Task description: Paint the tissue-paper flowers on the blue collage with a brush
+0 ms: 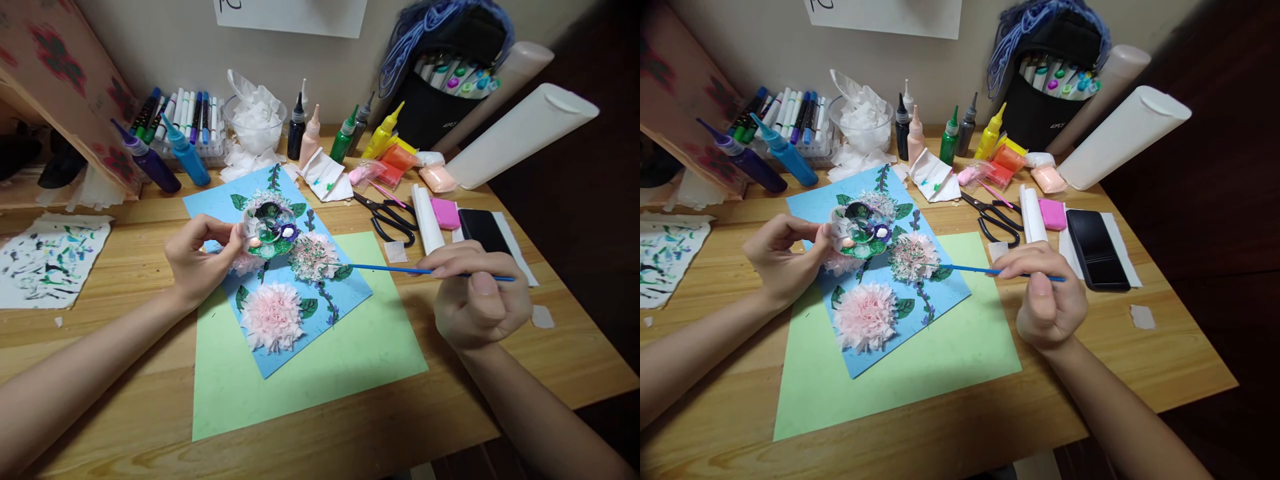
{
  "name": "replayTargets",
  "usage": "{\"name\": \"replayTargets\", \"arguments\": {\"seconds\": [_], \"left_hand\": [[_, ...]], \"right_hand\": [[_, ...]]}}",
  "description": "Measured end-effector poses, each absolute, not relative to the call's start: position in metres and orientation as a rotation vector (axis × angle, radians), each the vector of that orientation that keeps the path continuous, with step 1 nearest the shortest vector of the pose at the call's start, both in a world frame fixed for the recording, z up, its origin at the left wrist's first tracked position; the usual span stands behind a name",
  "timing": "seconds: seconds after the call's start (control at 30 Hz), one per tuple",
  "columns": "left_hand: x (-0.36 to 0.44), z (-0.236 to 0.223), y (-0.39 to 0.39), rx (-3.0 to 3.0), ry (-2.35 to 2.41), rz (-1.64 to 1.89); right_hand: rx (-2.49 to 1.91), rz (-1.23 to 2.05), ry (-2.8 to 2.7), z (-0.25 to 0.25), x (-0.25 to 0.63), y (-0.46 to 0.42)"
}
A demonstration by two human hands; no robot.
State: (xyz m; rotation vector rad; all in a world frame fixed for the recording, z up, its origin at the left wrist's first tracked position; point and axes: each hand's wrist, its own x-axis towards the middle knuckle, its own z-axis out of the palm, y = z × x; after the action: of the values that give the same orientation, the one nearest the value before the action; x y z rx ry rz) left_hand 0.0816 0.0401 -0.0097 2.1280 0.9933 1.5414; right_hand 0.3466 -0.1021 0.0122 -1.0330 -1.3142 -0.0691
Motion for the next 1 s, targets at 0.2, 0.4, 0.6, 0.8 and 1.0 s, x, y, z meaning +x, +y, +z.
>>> {"name": "replayTargets", "arguments": {"seconds": [0.2, 0.4, 0.6, 0.8, 1.0], "left_hand": [[0.081, -0.012, 0.040, 2.115, 0.977, 1.525], [0.081, -0.010, 0.038, 2.115, 0.978, 1.506], [0.080, -0.009, 0.040, 2.180, 0.902, 1.550], [0.081, -0.010, 0.039, 2.143, 0.951, 1.543], [0.081, -0.012, 0.039, 2.114, 0.949, 1.527]], "right_hand": [[-1.007, -0.120, -1.343, 0.012, 0.345, -0.101], [-1.064, -0.112, -1.383, 0.005, 0.346, -0.100], [-1.050, -0.104, -1.339, 0.008, 0.347, -0.101], [-1.058, -0.109, -1.352, 0.009, 0.346, -0.100], [-1.088, -0.044, -1.409, 0.009, 0.340, -0.110]]}}
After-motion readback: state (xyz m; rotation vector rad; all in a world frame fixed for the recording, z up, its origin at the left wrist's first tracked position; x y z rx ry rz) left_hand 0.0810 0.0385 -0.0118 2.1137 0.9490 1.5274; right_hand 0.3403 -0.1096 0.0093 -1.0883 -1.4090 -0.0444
